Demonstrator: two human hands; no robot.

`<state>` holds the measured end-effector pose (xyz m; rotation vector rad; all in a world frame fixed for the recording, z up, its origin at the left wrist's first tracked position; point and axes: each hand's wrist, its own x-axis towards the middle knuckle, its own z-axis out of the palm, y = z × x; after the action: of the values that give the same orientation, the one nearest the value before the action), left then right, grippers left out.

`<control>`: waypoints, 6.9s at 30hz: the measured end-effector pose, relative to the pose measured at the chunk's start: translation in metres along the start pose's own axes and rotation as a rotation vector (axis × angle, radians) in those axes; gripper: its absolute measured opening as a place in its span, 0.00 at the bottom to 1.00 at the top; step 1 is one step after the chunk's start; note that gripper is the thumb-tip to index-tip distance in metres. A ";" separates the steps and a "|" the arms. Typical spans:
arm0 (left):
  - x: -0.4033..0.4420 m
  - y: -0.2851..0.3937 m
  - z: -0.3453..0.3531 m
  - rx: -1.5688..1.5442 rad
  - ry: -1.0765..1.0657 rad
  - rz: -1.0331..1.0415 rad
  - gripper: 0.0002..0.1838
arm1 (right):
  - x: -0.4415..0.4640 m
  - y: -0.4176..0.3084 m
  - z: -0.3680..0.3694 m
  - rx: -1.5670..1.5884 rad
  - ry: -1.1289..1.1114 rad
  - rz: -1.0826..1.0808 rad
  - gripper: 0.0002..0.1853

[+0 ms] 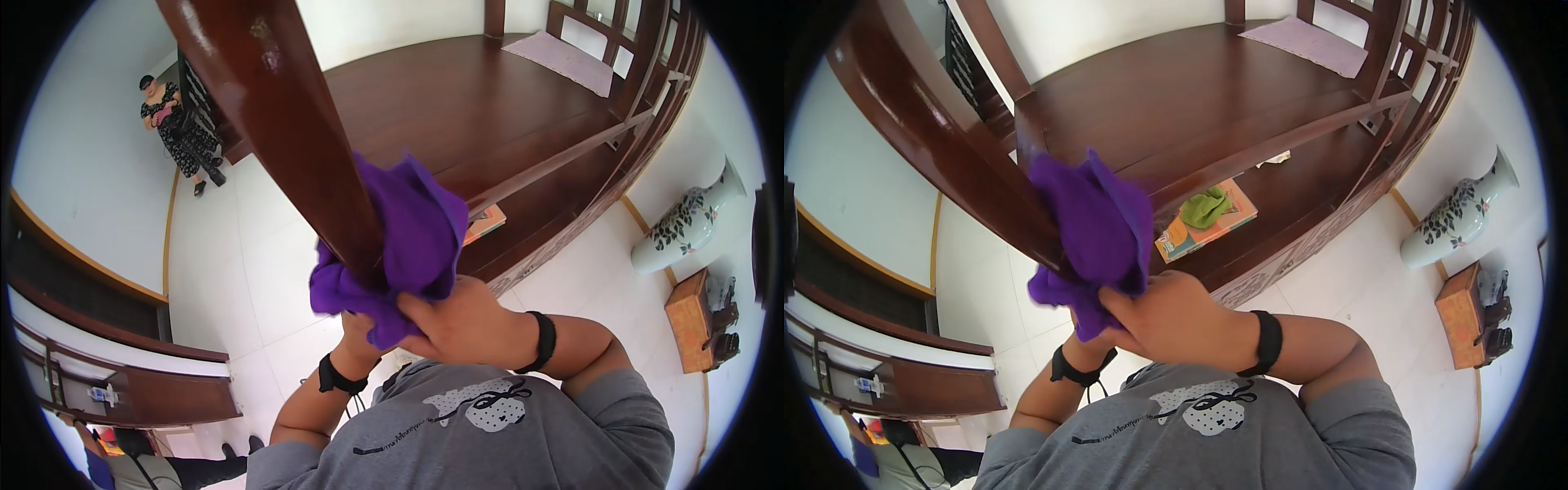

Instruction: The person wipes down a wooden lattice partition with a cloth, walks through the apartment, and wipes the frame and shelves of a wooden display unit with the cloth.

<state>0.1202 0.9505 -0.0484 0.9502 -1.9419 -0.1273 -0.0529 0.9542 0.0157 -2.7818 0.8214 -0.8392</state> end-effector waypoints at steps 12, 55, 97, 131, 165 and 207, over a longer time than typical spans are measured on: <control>-0.024 -0.013 0.014 -0.501 -0.293 -0.085 0.22 | -0.012 0.021 0.040 0.293 0.280 -0.092 0.18; -0.160 -0.014 0.125 0.198 -0.299 -0.618 0.22 | -0.116 0.155 0.203 0.591 -0.222 0.281 0.22; -0.026 -0.081 0.219 -0.401 -0.892 -1.544 0.35 | -0.121 0.313 0.116 0.782 -1.246 0.986 0.30; 0.143 -0.020 0.481 -0.462 -1.004 -1.446 0.48 | -0.247 0.514 0.038 0.962 -0.997 1.249 0.36; 0.000 -0.027 0.292 -0.551 -0.351 -1.650 0.44 | -0.144 0.314 0.133 0.838 -1.158 0.967 0.36; 0.095 0.039 0.511 -0.582 -0.363 -0.919 0.23 | -0.309 0.472 -0.067 0.610 -0.378 0.596 0.21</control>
<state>-0.3265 0.7711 -0.2476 1.3832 -1.4639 -1.3832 -0.5252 0.7225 -0.1997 -1.9148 1.0222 -0.3515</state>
